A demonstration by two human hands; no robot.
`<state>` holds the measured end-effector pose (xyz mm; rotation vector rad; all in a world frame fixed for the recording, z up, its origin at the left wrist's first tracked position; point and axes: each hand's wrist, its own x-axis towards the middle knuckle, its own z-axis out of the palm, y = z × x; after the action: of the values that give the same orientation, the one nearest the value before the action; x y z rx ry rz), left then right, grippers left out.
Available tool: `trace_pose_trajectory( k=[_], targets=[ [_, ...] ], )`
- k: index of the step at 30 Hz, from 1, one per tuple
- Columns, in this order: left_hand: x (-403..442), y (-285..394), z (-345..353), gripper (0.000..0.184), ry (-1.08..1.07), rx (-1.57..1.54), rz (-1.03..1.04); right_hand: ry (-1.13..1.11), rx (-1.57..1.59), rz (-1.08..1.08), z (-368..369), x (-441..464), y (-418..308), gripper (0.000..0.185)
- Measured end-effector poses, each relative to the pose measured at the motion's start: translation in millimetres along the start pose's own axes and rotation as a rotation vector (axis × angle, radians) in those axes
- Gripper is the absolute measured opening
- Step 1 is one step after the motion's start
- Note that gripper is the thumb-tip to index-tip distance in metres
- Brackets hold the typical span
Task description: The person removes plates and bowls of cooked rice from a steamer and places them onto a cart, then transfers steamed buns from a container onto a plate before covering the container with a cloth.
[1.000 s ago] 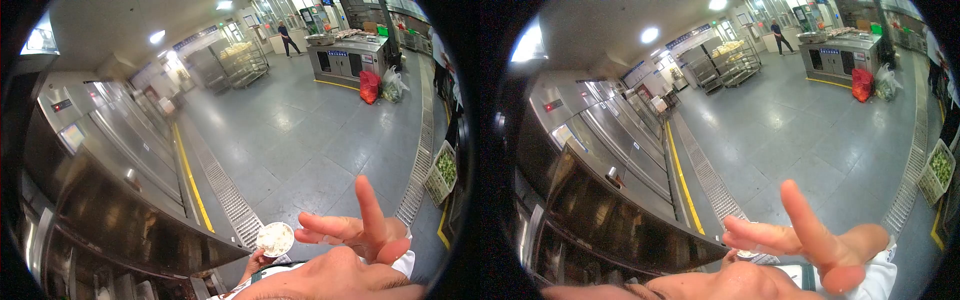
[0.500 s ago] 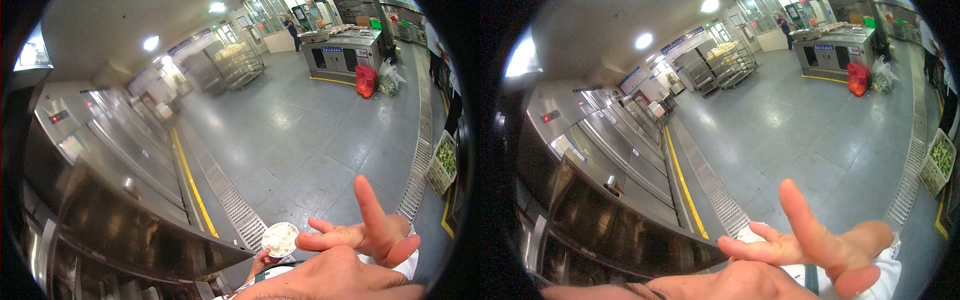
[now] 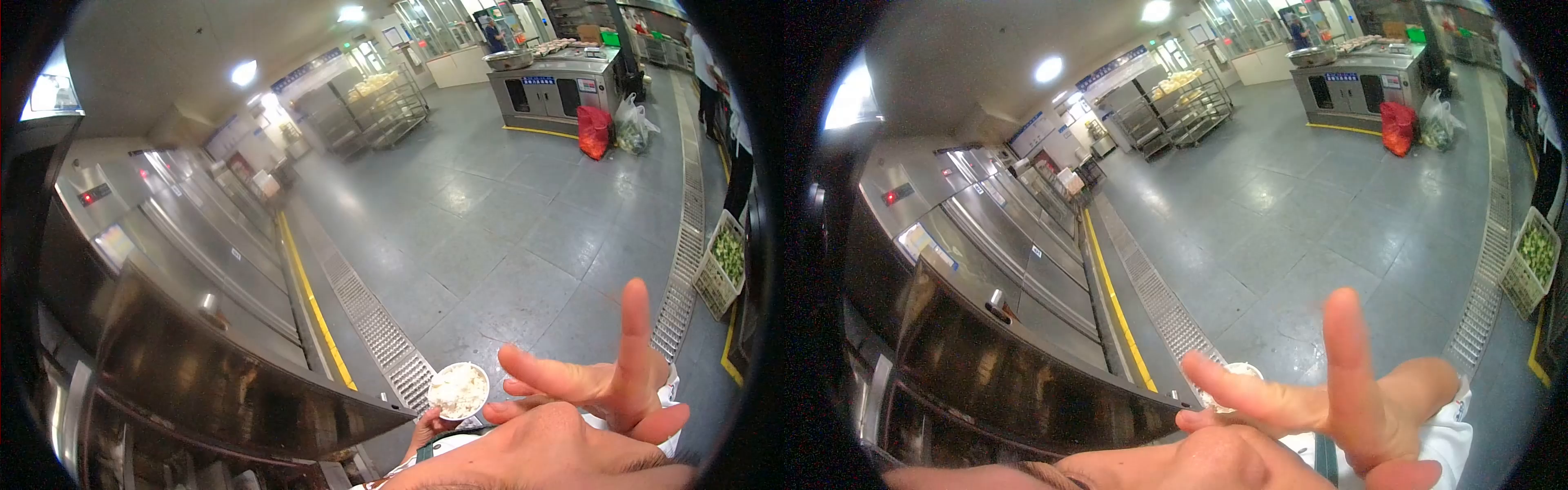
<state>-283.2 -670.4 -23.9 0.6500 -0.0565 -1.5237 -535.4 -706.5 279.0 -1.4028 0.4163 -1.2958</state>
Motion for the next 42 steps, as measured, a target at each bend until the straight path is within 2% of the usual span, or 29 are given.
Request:
trace_pose_trajectory(
  k=[2,5,10,13,14,15,16,22,27,33,35,39,40,42],
  targets=[
    [-3,-1,0,0.056,0.005,0.001,0.003,0.012,-0.054,-0.005,3,1,-2,0.074],
    [-7,-1,-1,0.056,0.024,0.002,0.011,-0.089,-0.018,0.001,-3,3,-3,0.075],
    [-10,-1,-2,0.055,0.049,-0.012,0.01,-0.581,0.376,-0.058,-36,37,38,0.082],
    [-9,0,-5,0.053,0.054,0.013,0.009,-0.785,0.552,0.11,-42,51,54,0.092],
    [-5,-2,-9,0.044,0.018,-0.018,0.002,-0.854,0.633,0.165,-41,56,59,0.096],
    [-7,-3,-7,0.044,0.025,-0.014,0.013,-0.923,0.715,0.22,-39,58,64,0.1],
    [-11,-2,-3,0.044,0.031,-0.01,0.025,-0.92,0.813,0.292,-35,58,69,0.103],
    [-26,0,-16,0.048,0.128,0.076,0.071,-1.198,0.812,0.249,-16,61,102,0.109],
    [-43,0,-34,0.05,0.193,0.066,0.11,-1.327,0.827,0.286,3,64,103,0.114],
    [-74,0,-60,0.054,0.253,0.039,0.168,-1.435,0.876,0.182,32,65,114,0.116],
    [-88,-1,-70,0.055,0.269,0.017,0.203,-1.483,0.891,0.21,45,65,118,0.116],
    [-118,-13,-84,0.057,0.305,-0.057,0.308,-1.655,0.867,0.074,75,70,129,0.099],
    [-124,-17,-87,0.057,0.301,-0.088,0.339,-1.699,0.906,0.187,86,66,137,0.108],
    [-128,-21,-92,0.059,0.3,-0.143,0.436,-1.608,0.931,0.281,105,63,144,0.093]
  ],
)
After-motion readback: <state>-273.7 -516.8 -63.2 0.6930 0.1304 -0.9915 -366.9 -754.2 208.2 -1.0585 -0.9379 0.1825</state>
